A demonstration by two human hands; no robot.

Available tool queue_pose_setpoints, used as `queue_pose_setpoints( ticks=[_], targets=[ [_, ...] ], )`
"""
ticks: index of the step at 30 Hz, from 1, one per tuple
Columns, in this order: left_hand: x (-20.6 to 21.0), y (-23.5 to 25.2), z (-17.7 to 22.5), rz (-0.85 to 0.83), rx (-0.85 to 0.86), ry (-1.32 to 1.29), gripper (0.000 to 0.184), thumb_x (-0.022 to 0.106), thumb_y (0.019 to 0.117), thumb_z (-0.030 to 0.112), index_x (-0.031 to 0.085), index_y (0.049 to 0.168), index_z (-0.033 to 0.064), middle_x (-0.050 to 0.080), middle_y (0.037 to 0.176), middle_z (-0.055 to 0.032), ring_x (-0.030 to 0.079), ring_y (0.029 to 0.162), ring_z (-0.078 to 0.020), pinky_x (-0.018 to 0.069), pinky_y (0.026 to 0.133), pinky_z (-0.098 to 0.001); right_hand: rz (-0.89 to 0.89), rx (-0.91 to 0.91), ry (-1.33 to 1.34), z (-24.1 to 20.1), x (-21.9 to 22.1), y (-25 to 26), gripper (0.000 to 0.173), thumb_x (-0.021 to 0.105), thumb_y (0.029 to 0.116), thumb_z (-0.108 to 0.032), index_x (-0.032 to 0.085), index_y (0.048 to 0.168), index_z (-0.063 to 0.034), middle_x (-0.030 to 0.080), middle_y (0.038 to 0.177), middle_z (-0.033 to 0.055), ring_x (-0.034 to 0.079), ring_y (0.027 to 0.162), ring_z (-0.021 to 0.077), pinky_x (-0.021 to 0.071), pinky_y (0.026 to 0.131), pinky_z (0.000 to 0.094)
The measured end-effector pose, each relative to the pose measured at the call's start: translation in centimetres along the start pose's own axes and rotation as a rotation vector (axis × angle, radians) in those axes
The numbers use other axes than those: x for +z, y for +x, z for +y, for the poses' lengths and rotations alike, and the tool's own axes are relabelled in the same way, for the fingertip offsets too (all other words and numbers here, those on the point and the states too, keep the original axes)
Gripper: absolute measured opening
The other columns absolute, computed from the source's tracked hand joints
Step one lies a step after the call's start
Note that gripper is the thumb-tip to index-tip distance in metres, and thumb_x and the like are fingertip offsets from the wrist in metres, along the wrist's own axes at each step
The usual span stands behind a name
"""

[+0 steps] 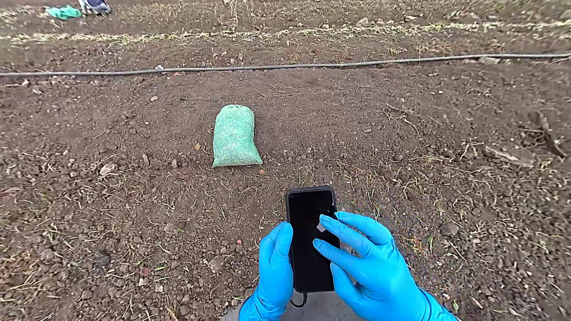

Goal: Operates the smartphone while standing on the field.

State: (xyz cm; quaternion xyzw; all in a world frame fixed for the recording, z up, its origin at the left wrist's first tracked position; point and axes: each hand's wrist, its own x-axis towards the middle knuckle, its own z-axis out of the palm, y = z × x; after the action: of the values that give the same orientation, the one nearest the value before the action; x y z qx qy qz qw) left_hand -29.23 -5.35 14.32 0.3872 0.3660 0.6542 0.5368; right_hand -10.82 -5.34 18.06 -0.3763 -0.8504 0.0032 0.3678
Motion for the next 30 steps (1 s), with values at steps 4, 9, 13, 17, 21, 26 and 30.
queue_pose_setpoints(
  ticks=[4, 9, 13, 17, 21, 26, 30],
  targets=[
    [0.0, 0.2, 0.0, 0.008, -0.035, -0.002, 0.045, 0.036, 0.1116, 0.024, 0.070, 0.096, -0.0013, 0.074, 0.087, -0.0126, 0.075, 0.083, -0.0176, 0.0640, 0.080, -0.0363, -0.023, -0.015, -0.001, -0.1, 0.1, -0.6, 0.031, 0.051, 0.0975, -0.022, 0.075, 0.117, -0.0273, 0.059, 0.148, -0.0053, 0.045, 0.142, 0.0191, 0.0320, 0.116, 0.0395],
    [0.1, 0.4, -0.1, 0.009, -0.043, 0.006, 0.045, 0.036, 0.1108, 0.023, 0.071, 0.096, -0.0013, 0.074, 0.086, -0.0121, 0.075, 0.082, -0.0172, 0.0640, 0.079, -0.0355, -0.010, -0.004, 0.005, -0.1, 0.2, -0.8, 0.032, 0.051, 0.0976, -0.022, 0.076, 0.116, -0.0268, 0.059, 0.147, -0.0056, 0.045, 0.142, 0.0185, 0.0318, 0.117, 0.0391],
    [0.2, 0.3, 0.0, 0.004, -0.047, -0.004, 0.045, 0.036, 0.1109, 0.023, 0.071, 0.098, -0.0021, 0.074, 0.088, -0.0129, 0.075, 0.083, -0.0173, 0.0640, 0.080, -0.0360, 0.056, -0.009, 0.079, 0.0, -0.1, -0.8, 0.032, 0.050, 0.0971, -0.020, 0.075, 0.116, -0.0250, 0.062, 0.144, -0.0064, 0.048, 0.139, 0.0174, 0.0345, 0.116, 0.0367],
    [0.2, 0.2, 0.1, 0.015, -0.055, -0.009, 0.044, 0.037, 0.1108, 0.023, 0.072, 0.099, -0.0019, 0.075, 0.090, -0.0133, 0.075, 0.085, -0.0179, 0.0638, 0.082, -0.0364, 0.122, 0.017, 0.092, 0.1, -0.5, -0.5, 0.032, 0.048, 0.0983, -0.020, 0.075, 0.117, -0.0243, 0.063, 0.141, -0.0072, 0.050, 0.138, 0.0162, 0.0378, 0.115, 0.0356],
    [0.2, 0.2, 0.0, -0.001, -0.036, 0.010, 0.044, 0.038, 0.1108, 0.023, 0.072, 0.096, -0.0011, 0.074, 0.088, -0.0128, 0.074, 0.084, -0.0177, 0.0634, 0.081, -0.0359, 0.140, 0.085, 0.078, 0.0, -0.6, -0.2, 0.035, 0.048, 0.0983, -0.021, 0.077, 0.117, -0.0236, 0.066, 0.138, -0.0039, 0.051, 0.137, 0.0189, 0.0386, 0.114, 0.0380],
    [0.4, -0.1, 0.0, -0.005, -0.060, 0.001, 0.045, 0.038, 0.1111, 0.024, 0.072, 0.097, -0.0012, 0.074, 0.088, -0.0129, 0.075, 0.084, -0.0175, 0.0636, 0.082, -0.0359, 0.077, 0.064, 0.041, 0.1, -0.1, -0.4, 0.035, 0.050, 0.0974, -0.020, 0.077, 0.120, -0.0236, 0.063, 0.144, -0.0035, 0.047, 0.141, 0.0207, 0.0356, 0.116, 0.0417],
    [0.3, -0.1, -0.1, 0.014, -0.069, -0.003, 0.045, 0.036, 0.1111, 0.023, 0.072, 0.099, -0.0025, 0.075, 0.089, -0.0134, 0.075, 0.084, -0.0180, 0.0640, 0.081, -0.0364, 0.011, -0.014, 0.018, 0.0, 0.2, -1.4, 0.033, 0.050, 0.0974, -0.020, 0.076, 0.117, -0.0234, 0.062, 0.145, -0.0060, 0.046, 0.142, 0.0193, 0.0315, 0.117, 0.0395]
  ],
)
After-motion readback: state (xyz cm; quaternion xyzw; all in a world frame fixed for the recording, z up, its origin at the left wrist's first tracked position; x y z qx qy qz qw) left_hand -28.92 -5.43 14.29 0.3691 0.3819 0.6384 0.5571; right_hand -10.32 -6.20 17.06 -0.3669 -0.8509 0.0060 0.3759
